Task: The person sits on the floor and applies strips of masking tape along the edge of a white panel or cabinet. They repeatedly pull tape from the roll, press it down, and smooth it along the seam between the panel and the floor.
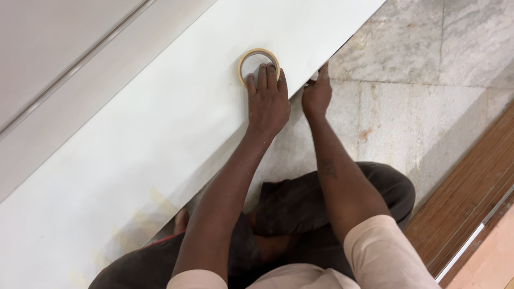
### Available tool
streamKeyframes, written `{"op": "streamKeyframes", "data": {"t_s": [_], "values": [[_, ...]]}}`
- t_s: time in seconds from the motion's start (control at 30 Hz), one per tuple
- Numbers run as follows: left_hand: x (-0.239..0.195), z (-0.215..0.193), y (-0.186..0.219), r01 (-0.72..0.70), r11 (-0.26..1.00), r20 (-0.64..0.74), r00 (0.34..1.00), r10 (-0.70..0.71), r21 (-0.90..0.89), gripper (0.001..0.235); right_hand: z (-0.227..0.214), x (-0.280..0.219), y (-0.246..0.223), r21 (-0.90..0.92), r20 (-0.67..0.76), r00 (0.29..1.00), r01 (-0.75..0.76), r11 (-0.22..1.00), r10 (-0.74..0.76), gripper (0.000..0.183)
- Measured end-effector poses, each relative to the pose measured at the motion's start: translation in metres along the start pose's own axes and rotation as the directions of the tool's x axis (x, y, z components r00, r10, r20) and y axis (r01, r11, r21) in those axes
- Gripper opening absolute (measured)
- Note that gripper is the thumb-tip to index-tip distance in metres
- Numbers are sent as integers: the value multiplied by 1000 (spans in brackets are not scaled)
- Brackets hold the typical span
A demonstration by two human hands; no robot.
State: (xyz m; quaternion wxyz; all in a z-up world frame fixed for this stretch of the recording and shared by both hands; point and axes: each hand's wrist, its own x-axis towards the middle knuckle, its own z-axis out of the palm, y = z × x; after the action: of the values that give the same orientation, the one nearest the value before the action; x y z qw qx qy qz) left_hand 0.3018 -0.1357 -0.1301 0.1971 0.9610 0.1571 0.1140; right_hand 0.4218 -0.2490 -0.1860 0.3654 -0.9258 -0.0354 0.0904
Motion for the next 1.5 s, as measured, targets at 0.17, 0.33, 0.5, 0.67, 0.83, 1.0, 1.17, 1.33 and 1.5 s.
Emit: {"op": "streamKeyframes", "data": {"t_s": [0.17,0.33,0.5,0.67,0.83,1.0,1.17,1.33,1.5], "values": [[44,11,24,-18,1000,62,998,19,-8,51,-27,76,37,528,110,986,46,848,-122,71],[75,24,45,-34,999,53,998,33,34,56,-25,103,28,803,131,991,-96,588,-16,74],[73,30,47,-56,992,18,998,54,112,52,-25,98,15,819,128,991,-129,560,40,75],[45,13,31,-4,995,60,998,-2,102,41,-17,52,-4,766,187,977,-211,607,104,84],[-21,-20,3,32,996,7,999,-33,83,47,-12,-1,-20,703,263,957,-276,655,120,100],[-79,-58,-23,14,983,88,996,-30,182,57,-2,-72,-36,703,307,947,-291,649,93,102],[-130,-93,-43,6,969,167,985,-49,247,67,13,-136,-44,674,341,940,-249,696,6,98],[-181,-109,-67,-16,944,67,998,-6,331,57,32,-192,-45,778,327,942,-222,588,-77,100],[-217,-130,-84,21,931,190,977,-97,363,62,42,-259,-57,764,429,902,-341,548,-37,103]]}}
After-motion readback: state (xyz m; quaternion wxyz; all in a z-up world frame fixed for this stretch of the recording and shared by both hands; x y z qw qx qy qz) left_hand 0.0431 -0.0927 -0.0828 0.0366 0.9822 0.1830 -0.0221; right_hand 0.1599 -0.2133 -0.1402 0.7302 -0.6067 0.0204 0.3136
